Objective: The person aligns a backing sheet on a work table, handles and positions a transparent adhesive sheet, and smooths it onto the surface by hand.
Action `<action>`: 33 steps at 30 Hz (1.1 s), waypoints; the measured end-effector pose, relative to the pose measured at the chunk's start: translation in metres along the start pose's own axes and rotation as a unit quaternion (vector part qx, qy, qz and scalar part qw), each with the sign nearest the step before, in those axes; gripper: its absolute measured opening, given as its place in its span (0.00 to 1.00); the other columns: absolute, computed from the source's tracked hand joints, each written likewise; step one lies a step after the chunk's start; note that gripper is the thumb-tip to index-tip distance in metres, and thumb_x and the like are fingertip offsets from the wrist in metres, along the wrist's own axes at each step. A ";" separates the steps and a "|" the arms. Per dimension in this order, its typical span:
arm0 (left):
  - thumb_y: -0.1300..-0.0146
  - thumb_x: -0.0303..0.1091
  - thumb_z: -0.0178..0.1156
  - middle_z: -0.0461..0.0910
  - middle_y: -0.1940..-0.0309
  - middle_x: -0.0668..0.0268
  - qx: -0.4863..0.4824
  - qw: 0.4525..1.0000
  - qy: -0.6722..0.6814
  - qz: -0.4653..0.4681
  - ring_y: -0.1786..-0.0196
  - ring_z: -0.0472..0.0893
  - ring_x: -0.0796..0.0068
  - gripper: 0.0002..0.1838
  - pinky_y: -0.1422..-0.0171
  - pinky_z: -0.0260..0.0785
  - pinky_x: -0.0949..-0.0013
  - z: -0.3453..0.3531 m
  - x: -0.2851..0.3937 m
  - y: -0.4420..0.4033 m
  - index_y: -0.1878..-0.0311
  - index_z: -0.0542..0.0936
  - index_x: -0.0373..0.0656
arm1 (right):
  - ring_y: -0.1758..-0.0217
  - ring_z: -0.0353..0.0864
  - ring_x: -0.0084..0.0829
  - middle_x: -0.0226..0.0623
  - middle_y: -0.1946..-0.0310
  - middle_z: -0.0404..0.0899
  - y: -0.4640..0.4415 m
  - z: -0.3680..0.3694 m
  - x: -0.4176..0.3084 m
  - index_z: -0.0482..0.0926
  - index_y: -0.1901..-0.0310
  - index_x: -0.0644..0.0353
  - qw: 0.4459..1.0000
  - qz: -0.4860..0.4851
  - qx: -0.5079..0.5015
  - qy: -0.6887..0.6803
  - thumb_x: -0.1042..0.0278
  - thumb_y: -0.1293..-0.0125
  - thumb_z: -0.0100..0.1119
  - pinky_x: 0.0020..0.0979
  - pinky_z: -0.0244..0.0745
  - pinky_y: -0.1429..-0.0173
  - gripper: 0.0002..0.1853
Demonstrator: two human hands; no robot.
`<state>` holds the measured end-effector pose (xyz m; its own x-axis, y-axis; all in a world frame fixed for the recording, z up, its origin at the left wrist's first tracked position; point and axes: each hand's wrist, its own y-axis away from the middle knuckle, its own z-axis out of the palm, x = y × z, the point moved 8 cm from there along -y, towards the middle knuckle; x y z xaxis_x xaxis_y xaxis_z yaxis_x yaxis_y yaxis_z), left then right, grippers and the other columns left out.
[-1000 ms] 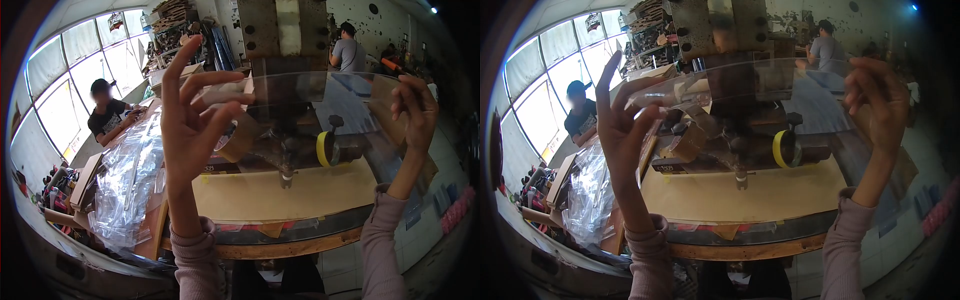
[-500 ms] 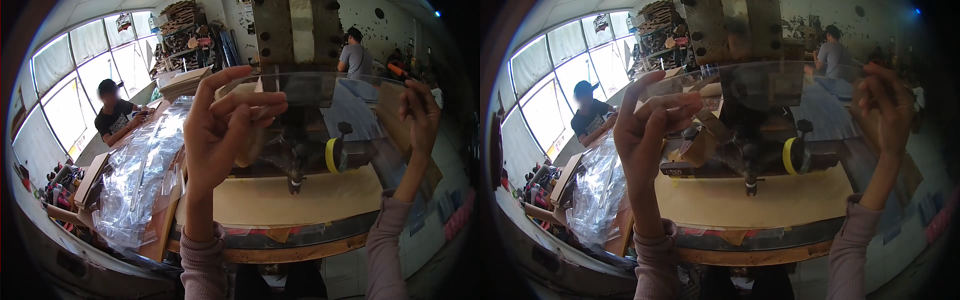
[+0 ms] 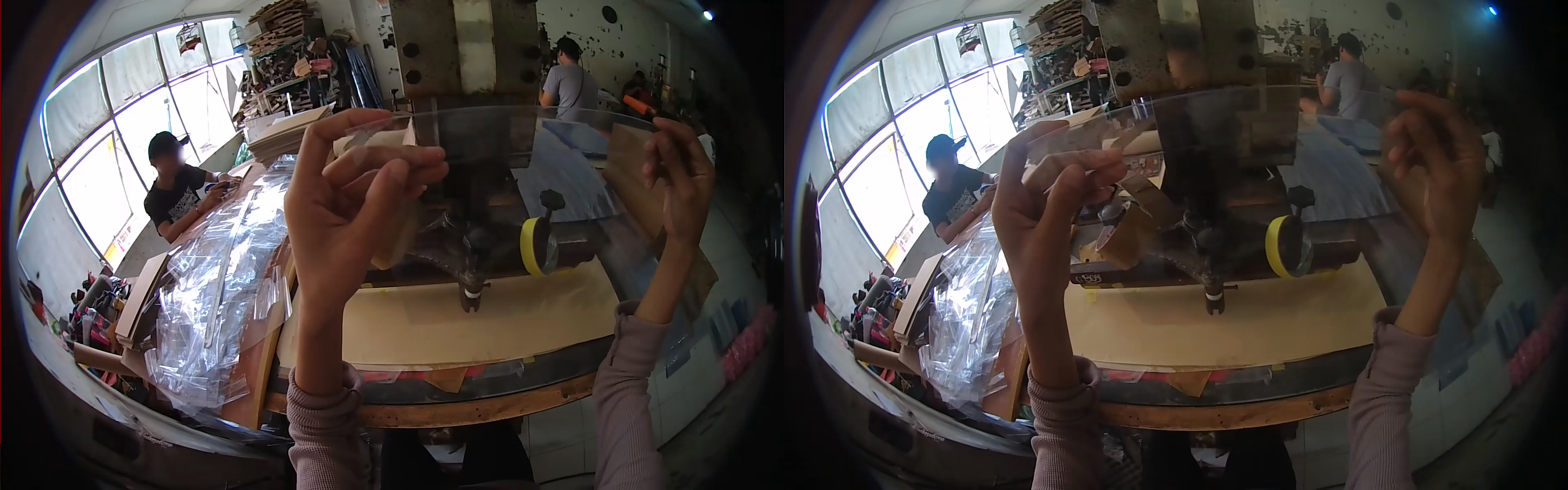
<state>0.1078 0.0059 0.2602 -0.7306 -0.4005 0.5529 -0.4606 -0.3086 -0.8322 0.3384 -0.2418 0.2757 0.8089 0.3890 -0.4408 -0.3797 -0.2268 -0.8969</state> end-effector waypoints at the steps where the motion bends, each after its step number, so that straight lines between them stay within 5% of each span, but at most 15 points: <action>1: 0.35 0.21 0.54 0.82 0.60 0.50 0.000 1.000 0.003 0.001 0.55 0.83 0.63 0.19 0.49 0.77 0.69 0.000 0.000 0.000 0.43 0.64 0.33 | 0.75 0.74 0.16 0.31 0.71 0.79 0.000 0.000 0.000 0.79 0.53 0.61 1.000 -0.003 -0.002 0.000 0.71 0.34 0.55 0.17 0.66 0.75 0.10; 7: 0.33 0.26 0.52 0.82 0.59 0.50 0.012 0.998 -0.054 0.014 0.58 0.84 0.64 0.17 0.56 0.75 0.74 -0.002 0.000 0.001 0.42 0.65 0.35 | 0.76 0.74 0.17 0.31 0.71 0.79 0.002 0.001 -0.003 0.78 0.52 0.62 1.000 0.003 -0.002 -0.017 0.71 0.34 0.55 0.17 0.67 0.76 0.11; 16: 0.35 0.21 0.53 0.82 0.59 0.49 0.035 0.998 -0.050 -0.007 0.55 0.83 0.64 0.14 0.52 0.77 0.72 -0.012 0.000 -0.002 0.47 0.68 0.31 | 0.76 0.75 0.18 0.33 0.71 0.78 0.004 0.010 -0.016 0.77 0.52 0.64 0.999 -0.011 -0.020 -0.034 0.73 0.34 0.54 0.17 0.68 0.78 0.11; 33: 0.34 0.29 0.54 0.83 0.63 0.57 0.082 0.990 -0.117 -0.009 0.61 0.83 0.72 0.13 0.57 0.75 0.73 -0.032 -0.001 -0.005 0.48 0.72 0.37 | 0.77 0.78 0.21 0.36 0.71 0.79 0.011 0.027 -0.028 0.77 0.52 0.65 0.999 0.009 -0.044 -0.023 0.68 0.32 0.52 0.18 0.70 0.78 0.12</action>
<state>0.0945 0.0356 0.2627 -0.5778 -0.5766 0.5777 -0.3706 -0.4454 -0.8151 0.2994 -0.2310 0.2775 0.7799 0.4251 -0.4594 -0.3509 -0.3108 -0.8833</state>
